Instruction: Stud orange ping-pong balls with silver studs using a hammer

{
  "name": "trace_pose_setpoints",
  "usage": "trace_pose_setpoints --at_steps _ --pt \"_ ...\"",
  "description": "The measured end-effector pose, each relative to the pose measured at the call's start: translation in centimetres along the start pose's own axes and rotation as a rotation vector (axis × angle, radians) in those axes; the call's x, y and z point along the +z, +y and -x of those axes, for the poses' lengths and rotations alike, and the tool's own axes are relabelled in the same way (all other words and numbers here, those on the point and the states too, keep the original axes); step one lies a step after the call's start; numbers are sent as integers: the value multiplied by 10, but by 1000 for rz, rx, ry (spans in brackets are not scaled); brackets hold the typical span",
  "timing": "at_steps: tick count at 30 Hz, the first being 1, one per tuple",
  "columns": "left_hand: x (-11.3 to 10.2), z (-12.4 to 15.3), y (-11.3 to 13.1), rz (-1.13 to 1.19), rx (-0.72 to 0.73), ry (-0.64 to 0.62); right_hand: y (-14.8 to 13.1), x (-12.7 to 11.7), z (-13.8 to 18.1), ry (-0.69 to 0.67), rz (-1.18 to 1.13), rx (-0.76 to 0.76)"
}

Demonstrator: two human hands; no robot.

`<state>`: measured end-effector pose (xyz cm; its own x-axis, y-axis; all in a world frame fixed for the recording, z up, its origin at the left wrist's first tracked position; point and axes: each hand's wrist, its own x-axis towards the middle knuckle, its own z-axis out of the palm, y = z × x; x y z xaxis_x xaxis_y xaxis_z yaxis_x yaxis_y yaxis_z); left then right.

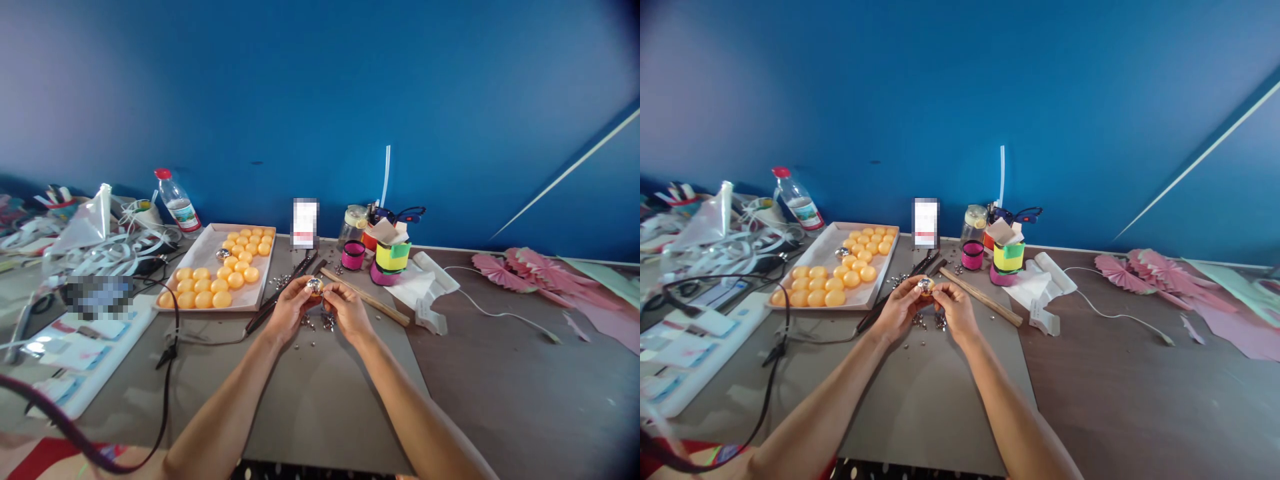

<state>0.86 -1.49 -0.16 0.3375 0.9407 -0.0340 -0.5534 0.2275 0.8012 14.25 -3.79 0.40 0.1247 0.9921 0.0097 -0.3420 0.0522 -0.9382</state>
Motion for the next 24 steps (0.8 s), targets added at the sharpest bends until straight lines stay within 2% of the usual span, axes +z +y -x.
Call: trace_pose_setpoints --at_steps 8,20,24 --pt "1 0 -1 -28 15 11 0 -5 -1 -35 40 51" --pt "0 2 -2 -223 81 22 8 -7 -5 28 129 53" --pt "3 3 1 -141 54 7 5 -7 -5 -25 110 83"
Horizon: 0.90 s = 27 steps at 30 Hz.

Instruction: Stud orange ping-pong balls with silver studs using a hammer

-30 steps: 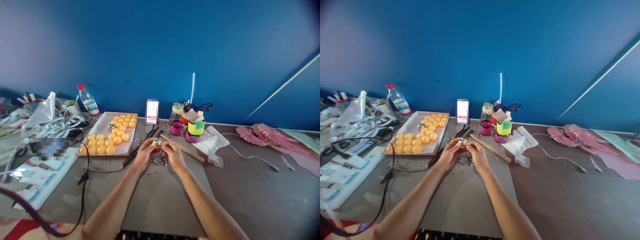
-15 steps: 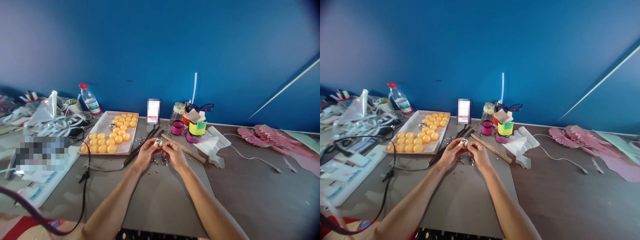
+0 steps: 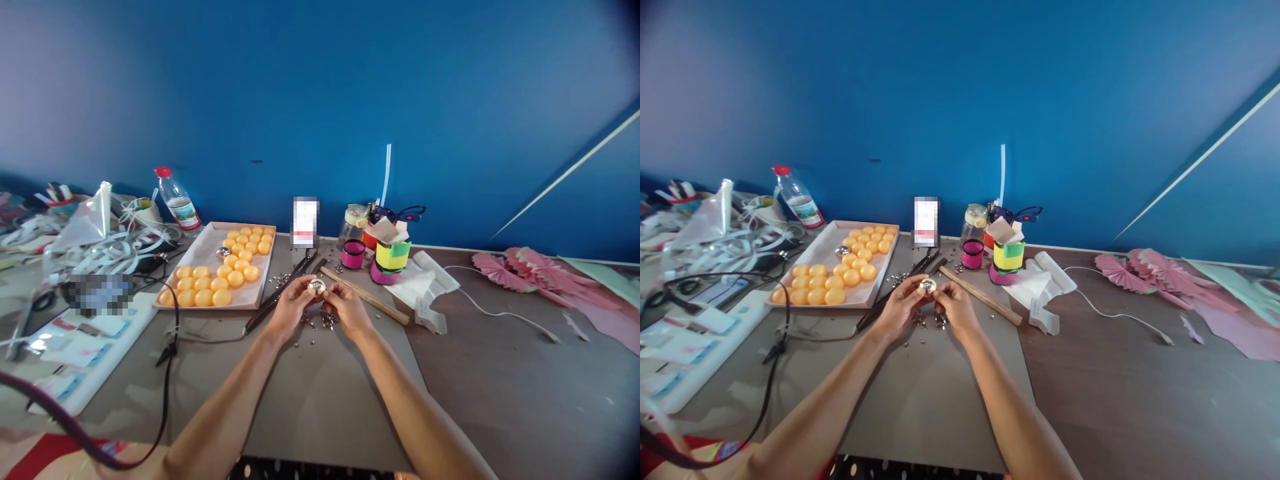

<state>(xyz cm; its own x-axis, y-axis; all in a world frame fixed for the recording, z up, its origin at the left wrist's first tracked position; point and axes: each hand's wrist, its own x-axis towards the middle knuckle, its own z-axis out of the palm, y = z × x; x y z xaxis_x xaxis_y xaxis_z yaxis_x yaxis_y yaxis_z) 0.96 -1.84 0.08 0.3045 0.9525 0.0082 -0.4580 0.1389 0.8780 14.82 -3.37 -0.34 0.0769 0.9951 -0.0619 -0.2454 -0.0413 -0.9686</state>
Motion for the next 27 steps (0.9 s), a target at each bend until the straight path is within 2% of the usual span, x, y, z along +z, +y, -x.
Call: trace_pose_setpoints --at_steps 2,4,7,10,13,16,20,27 --pt "0 -1 2 86 -36 -10 -4 -4 0 -41 28 -37" --pt "-1 -2 3 152 -59 2 -8 -10 0 -57 187 -105" --pt "-6 -5 5 200 -56 25 -13 -19 1 -63 658 -206" --pt "-8 -6 5 209 -39 30 -15 -22 3 -145 1146 -193" --pt "-7 -6 4 208 -47 29 -14 -19 4 -205 1426 -152" --pt "-4 -5 5 212 -60 32 -12 -15 3 -201 1492 -141" --pt "-3 -5 6 213 -68 35 -10 -15 1 -182 1468 -154" --pt "-5 -6 6 216 -67 59 -3 -23 0 -72 1132 -251"
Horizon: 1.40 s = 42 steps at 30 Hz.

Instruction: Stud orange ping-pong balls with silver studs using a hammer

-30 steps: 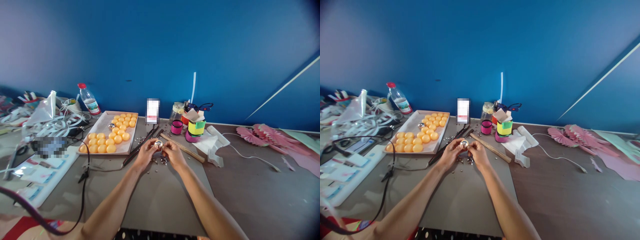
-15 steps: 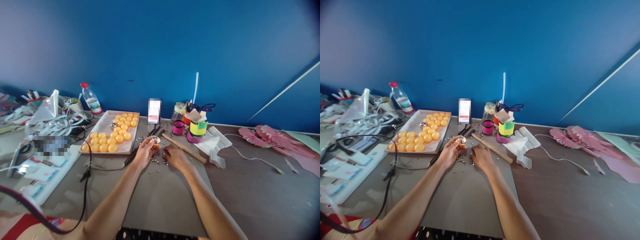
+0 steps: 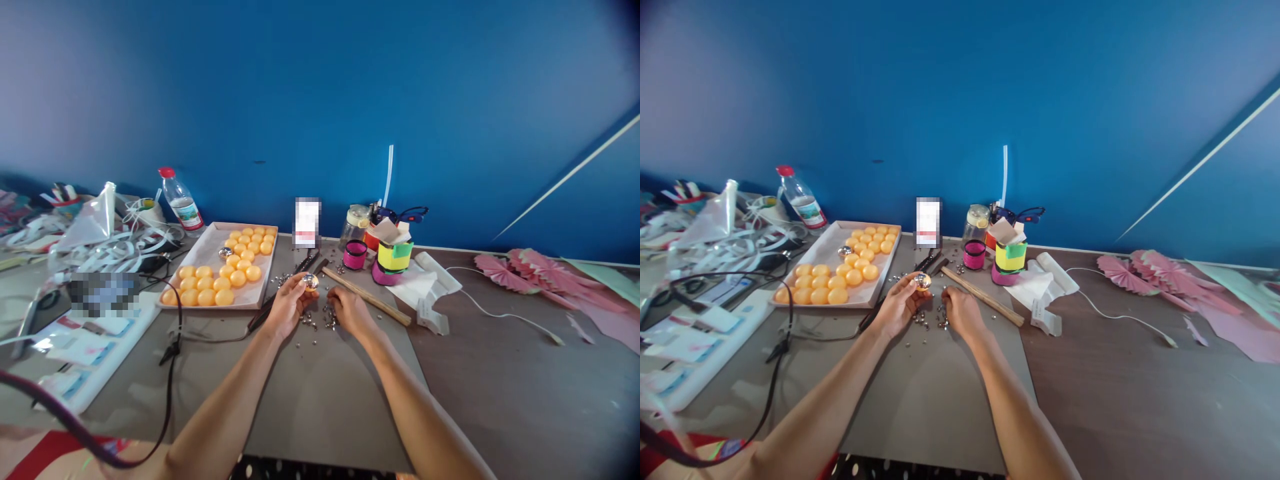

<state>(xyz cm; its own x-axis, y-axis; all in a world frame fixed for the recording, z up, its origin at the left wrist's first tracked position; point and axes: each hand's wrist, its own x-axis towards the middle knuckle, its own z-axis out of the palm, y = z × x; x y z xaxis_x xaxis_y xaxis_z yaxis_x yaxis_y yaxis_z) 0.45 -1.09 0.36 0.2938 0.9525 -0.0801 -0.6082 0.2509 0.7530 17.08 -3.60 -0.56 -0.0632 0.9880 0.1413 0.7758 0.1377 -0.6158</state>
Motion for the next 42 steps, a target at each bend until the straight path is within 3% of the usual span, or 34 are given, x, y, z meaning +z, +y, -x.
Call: trace_pose_setpoints --at_steps 5,10,14,21,29,34,42 --pt "-2 -1 -1 -5 9 3 1 5 -2 90 -255 23" --pt "-1 0 0 -6 8 -1 4 9 -8 245 -657 164" --pt "-1 0 0 -3 19 5 5 10 -10 215 -902 302" --pt "-1 0 1 -3 16 -2 -4 3 -10 118 -1227 317" --pt "0 1 -2 -33 15 5 -12 2 -5 59 -1300 272" --pt "3 2 -4 -95 14 9 -17 -4 -2 121 -1288 195" --pt "5 3 -5 -134 17 0 -16 0 -4 113 -1329 210"
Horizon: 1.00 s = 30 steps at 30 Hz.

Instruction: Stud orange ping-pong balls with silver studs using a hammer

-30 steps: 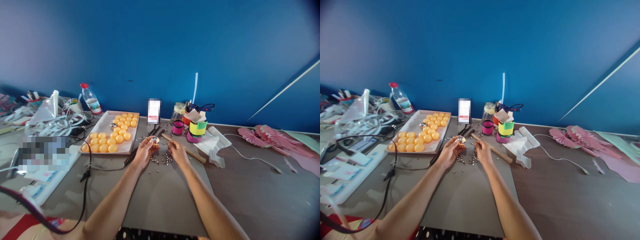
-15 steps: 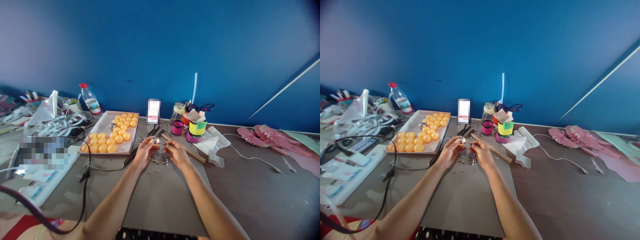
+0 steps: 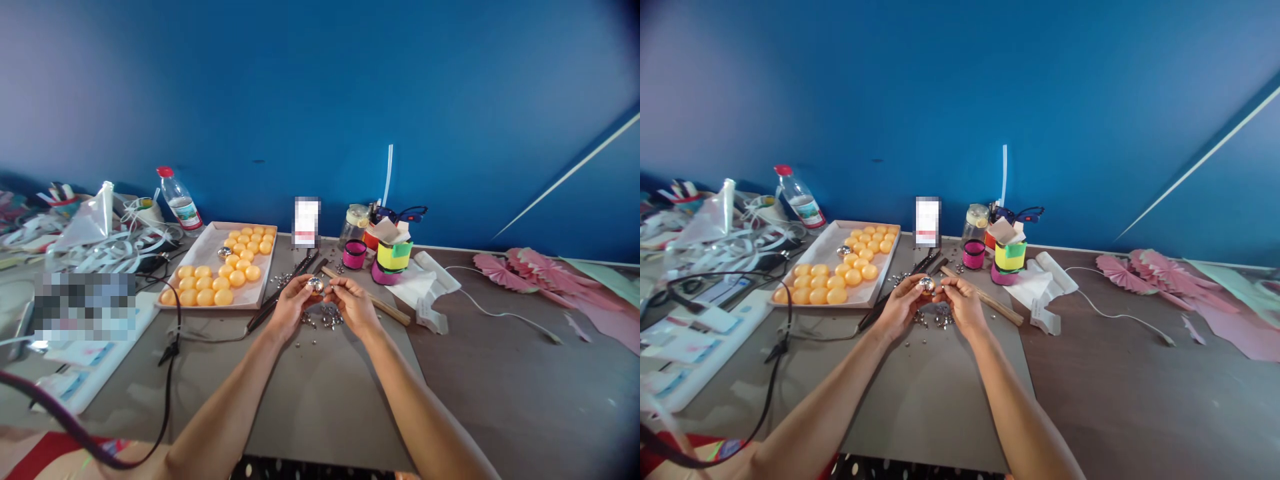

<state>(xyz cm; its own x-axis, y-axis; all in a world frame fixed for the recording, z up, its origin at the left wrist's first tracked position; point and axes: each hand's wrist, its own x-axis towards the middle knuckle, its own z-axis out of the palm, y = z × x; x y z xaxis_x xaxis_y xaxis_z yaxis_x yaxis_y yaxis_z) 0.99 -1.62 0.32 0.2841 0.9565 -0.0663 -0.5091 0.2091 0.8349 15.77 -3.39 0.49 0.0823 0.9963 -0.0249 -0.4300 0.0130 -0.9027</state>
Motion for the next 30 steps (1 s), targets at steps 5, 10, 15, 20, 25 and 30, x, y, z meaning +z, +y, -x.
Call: trace_pose_setpoints --at_steps 5,10,15,20,25,30 --pt "1 0 0 -26 11 -1 -2 1 1 22 2 -40" --pt "1 1 -2 -41 10 -22 -2 1 1 7 73 -66" --pt "-3 -1 -5 -49 24 -48 4 -4 -2 44 248 -162" --pt "-2 0 -5 -57 39 -76 6 -2 -1 9 243 -103" --pt "-2 0 -5 -77 45 -84 6 2 0 -15 164 -49" --pt "-3 0 -6 -127 70 -60 6 1 0 -62 65 35"
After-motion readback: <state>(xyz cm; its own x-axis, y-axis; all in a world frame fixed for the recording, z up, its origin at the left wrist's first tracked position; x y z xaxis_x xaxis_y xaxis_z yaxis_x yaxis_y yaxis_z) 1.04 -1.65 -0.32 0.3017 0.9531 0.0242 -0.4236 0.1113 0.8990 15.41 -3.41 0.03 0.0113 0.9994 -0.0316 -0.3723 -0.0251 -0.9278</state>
